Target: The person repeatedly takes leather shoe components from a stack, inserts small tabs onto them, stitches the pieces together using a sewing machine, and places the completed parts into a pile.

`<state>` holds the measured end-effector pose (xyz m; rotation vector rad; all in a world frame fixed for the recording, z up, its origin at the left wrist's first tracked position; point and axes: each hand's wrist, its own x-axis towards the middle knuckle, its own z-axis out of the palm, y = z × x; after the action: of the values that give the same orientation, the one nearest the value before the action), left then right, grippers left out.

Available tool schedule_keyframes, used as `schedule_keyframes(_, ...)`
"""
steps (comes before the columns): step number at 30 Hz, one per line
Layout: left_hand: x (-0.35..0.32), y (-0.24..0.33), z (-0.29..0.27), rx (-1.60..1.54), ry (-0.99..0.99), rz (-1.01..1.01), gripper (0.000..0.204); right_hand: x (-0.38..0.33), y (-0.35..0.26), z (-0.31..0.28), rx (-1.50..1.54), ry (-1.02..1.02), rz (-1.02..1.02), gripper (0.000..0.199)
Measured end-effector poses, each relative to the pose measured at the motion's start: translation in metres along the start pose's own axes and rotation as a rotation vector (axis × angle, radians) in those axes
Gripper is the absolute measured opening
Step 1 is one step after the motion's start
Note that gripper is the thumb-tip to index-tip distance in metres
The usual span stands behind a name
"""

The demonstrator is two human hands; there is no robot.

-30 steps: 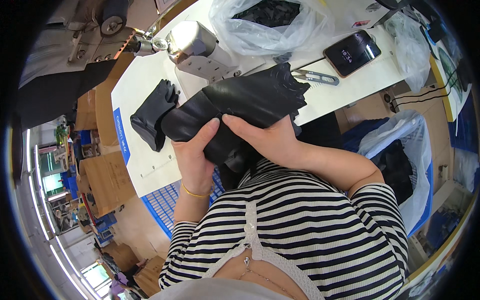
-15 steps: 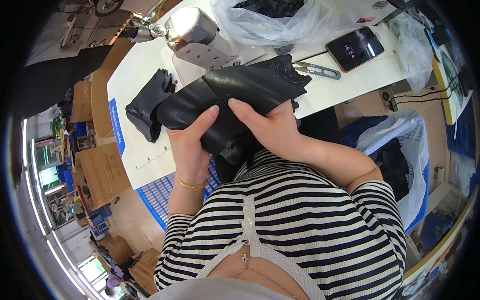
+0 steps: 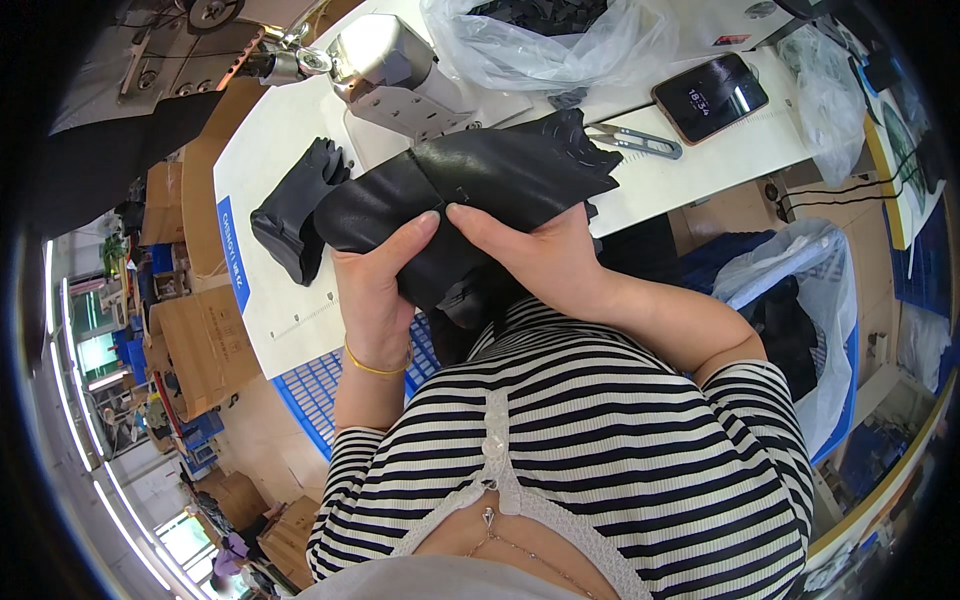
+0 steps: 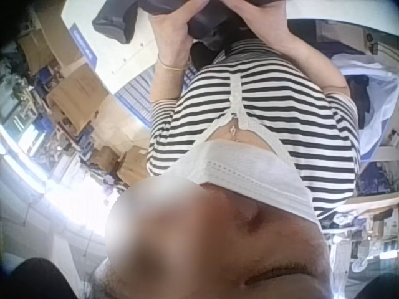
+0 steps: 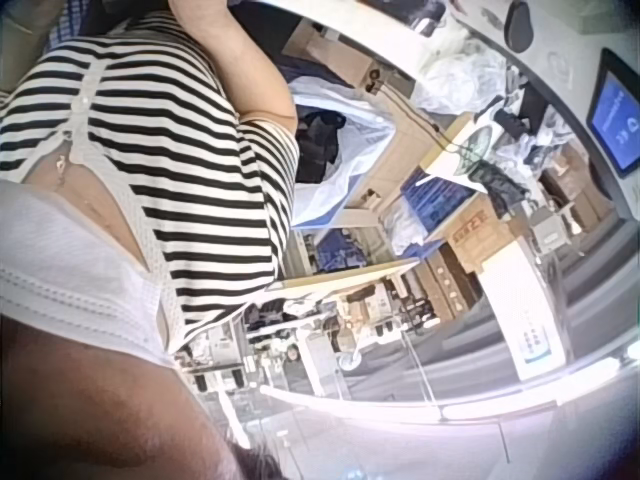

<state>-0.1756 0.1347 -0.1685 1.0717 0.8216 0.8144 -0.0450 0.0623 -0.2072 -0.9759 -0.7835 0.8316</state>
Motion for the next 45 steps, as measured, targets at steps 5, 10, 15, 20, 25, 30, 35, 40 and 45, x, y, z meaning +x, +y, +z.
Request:
schedule_keyframes(5, 0.002, 0.001, 0.006, -0.269, 0.129, -0.097, 0.029, 0.003, 0.001, 0.0, -0.036, 0.025, -0.036, 0.021)
schedule_keyframes(10, 0.0, 0.0, 0.003, -0.018, 0.011, 0.009, 0.029, 0.001, 0.001, 0.002, 0.029, 0.043, 0.01, 0.02)
schedule_keyframes(15, 0.001, -0.001, 0.001, 0.038, -0.023, 0.053, 0.03, 0.0, 0.002, -0.001, -0.009, 0.027, -0.012, 0.02)
schedule_keyframes(20, 0.002, 0.0, 0.0, -0.031, 0.007, 0.002, 0.03, -0.002, 0.001, 0.002, 0.104, 0.092, -0.027, 0.016)
schedule_keyframes(25, 0.001, 0.007, 0.0, -0.073, 0.01, 0.004, 0.032, -0.004, 0.0, -0.01, 0.091, 0.07, 0.086, 0.017)
schedule_keyframes(30, 0.007, 0.007, -0.003, -0.078, 0.017, -0.026, 0.032, 0.0, 0.005, -0.007, 0.066, 0.076, 0.031, 0.016)
schedule_keyframes(35, 0.008, 0.013, -0.004, -0.064, 0.003, -0.017, 0.032, 0.008, -0.001, 0.004, 0.191, 0.143, -0.011, 0.015)
schedule_keyframes(40, 0.015, 0.032, -0.008, -0.039, -0.011, 0.051, 0.03, 0.028, -0.02, 0.0, 0.052, 0.015, 0.007, 0.014)
schedule_keyframes(45, 0.032, 0.058, -0.012, -0.029, -0.052, -0.013, 0.026, 0.051, -0.032, 0.008, -0.002, 0.029, -0.019, 0.012)
